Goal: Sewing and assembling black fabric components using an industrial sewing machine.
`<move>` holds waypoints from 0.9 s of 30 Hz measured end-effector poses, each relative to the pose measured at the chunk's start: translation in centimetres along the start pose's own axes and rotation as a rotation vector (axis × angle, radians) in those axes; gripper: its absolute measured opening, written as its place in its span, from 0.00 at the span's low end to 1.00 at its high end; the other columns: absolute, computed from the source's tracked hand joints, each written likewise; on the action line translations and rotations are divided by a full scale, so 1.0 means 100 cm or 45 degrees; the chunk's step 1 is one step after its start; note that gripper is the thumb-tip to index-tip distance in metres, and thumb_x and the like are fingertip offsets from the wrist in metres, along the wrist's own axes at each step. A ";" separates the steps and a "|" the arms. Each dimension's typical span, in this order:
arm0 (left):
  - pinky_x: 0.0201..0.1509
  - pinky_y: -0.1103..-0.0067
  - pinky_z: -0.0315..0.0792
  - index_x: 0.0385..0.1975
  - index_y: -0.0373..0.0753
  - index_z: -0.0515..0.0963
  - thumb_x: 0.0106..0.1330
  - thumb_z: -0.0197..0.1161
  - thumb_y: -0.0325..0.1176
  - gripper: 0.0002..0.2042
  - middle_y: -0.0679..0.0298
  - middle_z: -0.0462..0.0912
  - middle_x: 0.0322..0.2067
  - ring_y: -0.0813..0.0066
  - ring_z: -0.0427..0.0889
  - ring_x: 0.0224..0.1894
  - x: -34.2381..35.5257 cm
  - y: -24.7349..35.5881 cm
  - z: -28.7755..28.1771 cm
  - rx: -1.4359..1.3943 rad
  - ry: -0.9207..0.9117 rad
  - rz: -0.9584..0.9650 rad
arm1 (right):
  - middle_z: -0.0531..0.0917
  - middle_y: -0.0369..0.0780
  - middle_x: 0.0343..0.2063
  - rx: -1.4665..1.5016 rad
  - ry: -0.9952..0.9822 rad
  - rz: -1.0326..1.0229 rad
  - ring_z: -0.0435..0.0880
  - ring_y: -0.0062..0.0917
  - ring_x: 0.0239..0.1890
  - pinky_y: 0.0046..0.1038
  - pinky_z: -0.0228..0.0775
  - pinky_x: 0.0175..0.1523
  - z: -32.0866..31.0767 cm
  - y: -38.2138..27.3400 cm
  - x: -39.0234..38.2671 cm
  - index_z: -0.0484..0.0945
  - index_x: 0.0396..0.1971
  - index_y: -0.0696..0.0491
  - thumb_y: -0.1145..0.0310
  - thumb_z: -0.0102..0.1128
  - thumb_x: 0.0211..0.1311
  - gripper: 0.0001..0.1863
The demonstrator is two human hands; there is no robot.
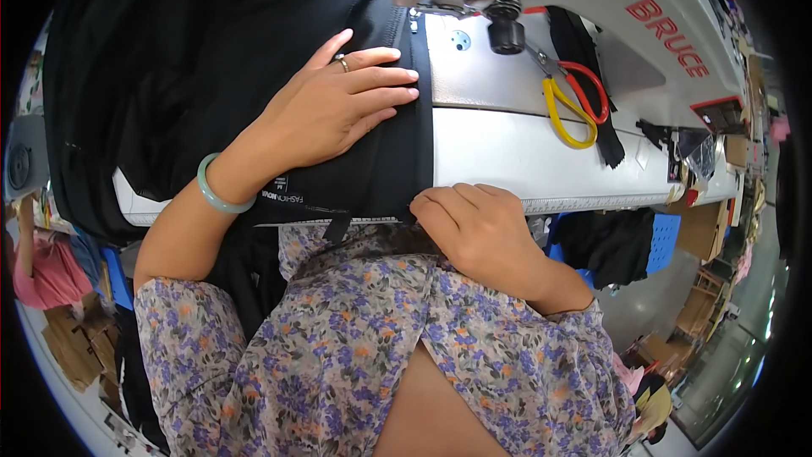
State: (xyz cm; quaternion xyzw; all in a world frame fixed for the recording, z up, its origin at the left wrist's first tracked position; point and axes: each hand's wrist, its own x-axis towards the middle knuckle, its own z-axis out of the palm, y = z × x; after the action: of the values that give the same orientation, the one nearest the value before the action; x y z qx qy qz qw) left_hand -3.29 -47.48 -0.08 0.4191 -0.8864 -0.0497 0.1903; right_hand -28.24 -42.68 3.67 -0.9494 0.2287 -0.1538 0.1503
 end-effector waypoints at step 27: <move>0.70 0.58 0.59 0.49 0.39 0.81 0.68 0.60 0.36 0.14 0.65 0.81 0.53 0.69 0.74 0.62 -0.003 0.009 0.002 -0.058 0.058 -0.014 | 0.85 0.37 0.30 -0.132 0.351 0.027 0.86 0.27 0.30 0.26 0.78 0.32 0.023 0.042 0.031 0.80 0.32 0.55 0.78 0.65 0.46 0.10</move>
State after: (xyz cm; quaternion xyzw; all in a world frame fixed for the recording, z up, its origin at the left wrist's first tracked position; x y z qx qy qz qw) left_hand -3.80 -46.70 -0.14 0.4206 -0.8781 -0.0613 0.2198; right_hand -26.44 -47.26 0.78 -0.9233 0.2648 -0.2693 0.0698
